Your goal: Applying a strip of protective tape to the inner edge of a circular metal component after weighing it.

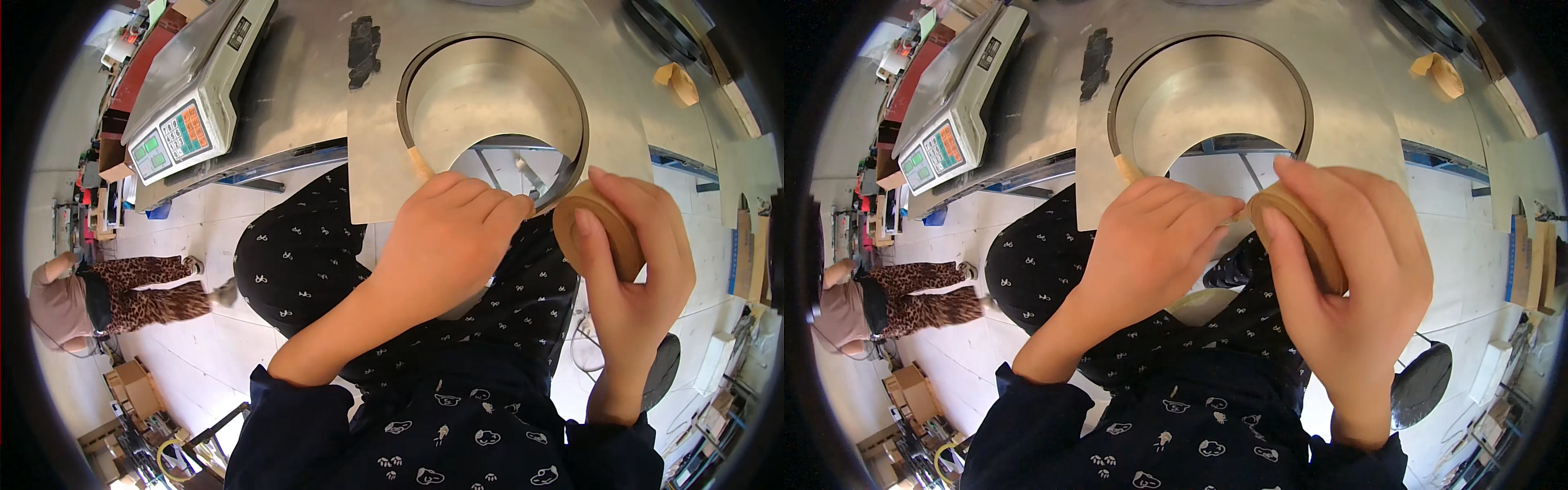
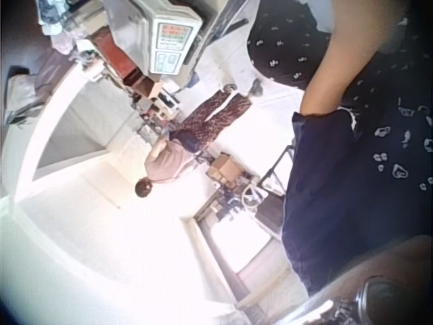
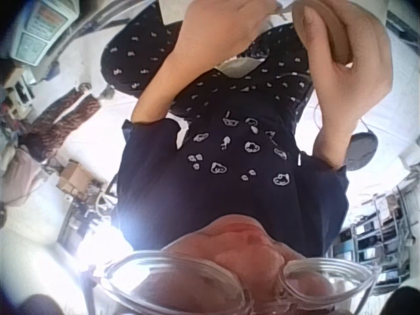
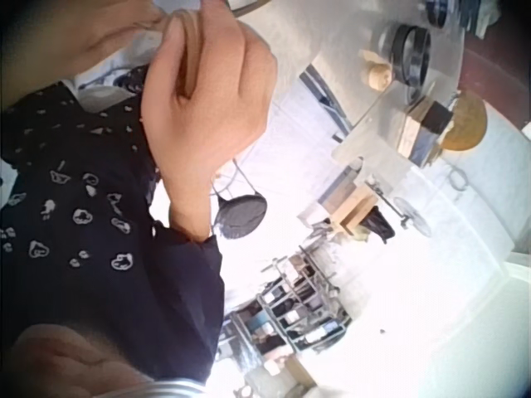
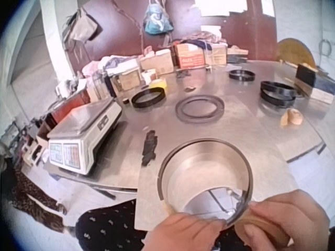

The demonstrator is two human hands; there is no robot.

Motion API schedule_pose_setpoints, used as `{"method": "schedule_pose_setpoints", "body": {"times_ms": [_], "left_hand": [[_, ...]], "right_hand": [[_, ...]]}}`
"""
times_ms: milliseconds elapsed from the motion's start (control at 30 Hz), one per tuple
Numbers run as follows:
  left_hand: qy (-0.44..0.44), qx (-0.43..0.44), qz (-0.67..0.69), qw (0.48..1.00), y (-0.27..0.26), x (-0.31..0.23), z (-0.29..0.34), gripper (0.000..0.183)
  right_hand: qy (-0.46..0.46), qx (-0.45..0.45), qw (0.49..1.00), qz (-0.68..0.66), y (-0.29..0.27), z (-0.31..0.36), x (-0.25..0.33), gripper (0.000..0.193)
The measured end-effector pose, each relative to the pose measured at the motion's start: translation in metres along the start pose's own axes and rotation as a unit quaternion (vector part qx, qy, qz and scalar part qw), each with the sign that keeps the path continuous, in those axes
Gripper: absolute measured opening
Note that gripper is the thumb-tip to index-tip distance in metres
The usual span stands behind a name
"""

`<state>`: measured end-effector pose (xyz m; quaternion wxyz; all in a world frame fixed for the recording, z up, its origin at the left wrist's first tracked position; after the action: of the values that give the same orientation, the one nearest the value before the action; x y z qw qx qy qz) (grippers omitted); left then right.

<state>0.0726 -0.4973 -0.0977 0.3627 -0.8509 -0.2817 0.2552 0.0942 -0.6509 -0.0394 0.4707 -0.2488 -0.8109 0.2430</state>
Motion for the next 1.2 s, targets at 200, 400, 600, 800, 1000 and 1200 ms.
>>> {"method": "schedule_pose_setpoints", "body": {"times_ms": [200, 400, 600, 800, 1000, 1200], "left_hand": [[-0.016, -0.016, -0.001, 1.000, 0.004, 0.000, 0.003, 0.027], [0.005, -0.018, -0.043, 0.999, -0.005, -0.011, -0.004, 0.030], [0.006, -0.076, 0.112, 0.991, -0.029, -0.062, 0.042, 0.027], [-0.424, -0.190, 0.673, 0.576, 0.134, -0.015, 0.107, 0.019], [-0.265, -0.385, 0.825, 0.318, 0.145, 0.019, 0.056, 0.047], [-0.209, -0.385, 0.835, 0.335, 0.158, 0.041, 0.041, 0.056]], "right_hand": [[0.036, 0.031, 0.999, 0.012, 0.014, -0.016, 0.003, 0.025], [0.034, 0.056, 0.995, 0.073, 0.037, -0.039, 0.003, 0.023], [-0.092, 0.165, 0.977, 0.096, 0.066, -0.065, -0.003, 0.014], [-0.090, 0.430, 0.779, 0.448, 0.133, -0.082, 0.024, 0.013], [-0.099, 0.437, 0.759, 0.472, 0.141, -0.085, 0.022, 0.019], [-0.069, 0.463, 0.773, 0.427, 0.137, -0.094, 0.013, 0.022]]}}
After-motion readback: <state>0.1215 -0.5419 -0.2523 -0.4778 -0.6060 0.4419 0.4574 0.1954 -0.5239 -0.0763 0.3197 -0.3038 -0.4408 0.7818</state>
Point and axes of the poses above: each hand's wrist, its own z-axis away from the middle knuckle, its own y-axis out of the palm, x = y × z, the point moved 6 cm from there along -z, towards the middle knuckle, and after that the axes turned 15 degrees about y, right-handed, at the moved point
